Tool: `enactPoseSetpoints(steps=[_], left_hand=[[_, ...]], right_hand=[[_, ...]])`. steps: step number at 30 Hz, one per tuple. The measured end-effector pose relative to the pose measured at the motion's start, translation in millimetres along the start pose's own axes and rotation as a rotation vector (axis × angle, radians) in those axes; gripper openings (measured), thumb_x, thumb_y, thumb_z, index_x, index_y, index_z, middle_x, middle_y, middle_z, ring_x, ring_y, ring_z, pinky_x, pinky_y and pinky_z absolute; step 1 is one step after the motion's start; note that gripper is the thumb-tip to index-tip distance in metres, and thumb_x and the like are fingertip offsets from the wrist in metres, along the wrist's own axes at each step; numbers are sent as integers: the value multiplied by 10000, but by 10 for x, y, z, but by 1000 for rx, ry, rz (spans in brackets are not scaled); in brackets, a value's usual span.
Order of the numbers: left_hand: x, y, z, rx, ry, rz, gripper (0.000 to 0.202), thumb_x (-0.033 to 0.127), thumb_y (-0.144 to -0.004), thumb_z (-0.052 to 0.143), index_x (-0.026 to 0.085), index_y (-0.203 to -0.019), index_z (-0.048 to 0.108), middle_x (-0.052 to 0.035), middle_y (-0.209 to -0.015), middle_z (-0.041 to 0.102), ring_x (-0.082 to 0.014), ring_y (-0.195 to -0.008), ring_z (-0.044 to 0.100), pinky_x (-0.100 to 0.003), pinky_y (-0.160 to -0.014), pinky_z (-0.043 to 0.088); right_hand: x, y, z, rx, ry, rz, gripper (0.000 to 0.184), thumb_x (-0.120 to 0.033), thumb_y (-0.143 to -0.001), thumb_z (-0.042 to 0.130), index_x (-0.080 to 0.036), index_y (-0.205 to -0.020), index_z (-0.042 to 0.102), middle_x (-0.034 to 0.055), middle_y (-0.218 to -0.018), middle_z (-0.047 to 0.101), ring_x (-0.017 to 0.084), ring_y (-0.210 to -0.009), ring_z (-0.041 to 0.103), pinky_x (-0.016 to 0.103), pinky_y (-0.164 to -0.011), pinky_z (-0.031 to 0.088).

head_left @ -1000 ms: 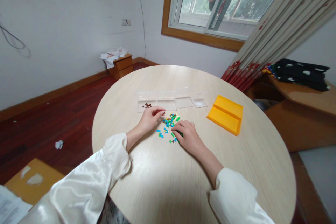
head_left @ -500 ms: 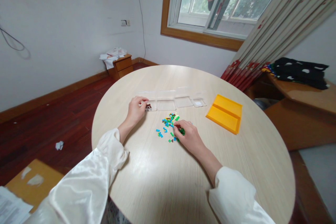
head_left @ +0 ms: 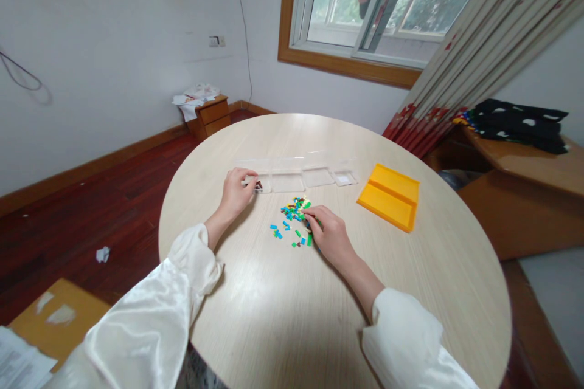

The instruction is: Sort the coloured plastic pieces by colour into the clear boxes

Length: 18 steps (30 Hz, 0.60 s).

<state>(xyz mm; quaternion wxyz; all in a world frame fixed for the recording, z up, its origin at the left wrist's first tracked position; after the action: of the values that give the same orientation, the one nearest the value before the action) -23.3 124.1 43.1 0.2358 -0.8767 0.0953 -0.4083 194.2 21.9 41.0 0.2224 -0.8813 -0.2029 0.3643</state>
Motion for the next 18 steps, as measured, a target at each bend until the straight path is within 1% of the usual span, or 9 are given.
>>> enactPoseSetpoints(steps=[2,6,11,14,18], left_hand=[[64,31,15,-16,44,46,94,190,-760,577,152,-790,657,-61,-836,653,-180,-792,560,-317,-757,447],[276,144,88,-110,142,187,95,210,-789,570,157,-787,649,-50,-795,652,-165,-773,565,-298,-730,450],[527,309,211,-265,226,330,86,235,-788,616,165,-812,660,-49,-819,680,-164,-799,575,-315,-780,445],[593,382,297,-362,295,339,104,235,-787,629,158,-839,677,-57,-821,693,-156,-779,581,-301,-761,452],[614,444,400,-499,395,275,138,235,-790,632,158,-882,699,-62,-833,710,-144,-754,602,-276,-724,466]], right_hand=[[16,-3,-5,15,0,21,185,-195,-891,468,-198,-886,654,72,-851,682,190,-819,633,325,-751,500],[28,-19,-27,47,22,32,187,-223,-893,479,-204,-866,663,61,-846,699,190,-808,640,332,-765,491],[-1,-42,-48,80,41,6,181,-212,-886,491,-202,-855,669,59,-829,711,188,-784,647,329,-748,493],[-16,-41,-21,79,32,-7,166,-194,-874,506,-206,-858,670,55,-832,715,188,-791,651,325,-744,499],[-13,-20,23,85,12,-9,146,-185,-858,524,-216,-822,662,41,-799,714,182,-763,651,314,-717,510]])
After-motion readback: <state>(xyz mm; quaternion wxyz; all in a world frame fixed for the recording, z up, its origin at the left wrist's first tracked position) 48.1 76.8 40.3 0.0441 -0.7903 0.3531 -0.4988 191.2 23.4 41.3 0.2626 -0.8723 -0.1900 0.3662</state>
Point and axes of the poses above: each hand's wrist, its own y-axis away from the middle knuckle, its own z-axis out of the palm, x = y × z, the point moved 6 cm from there along -y, towards the middle knuckle
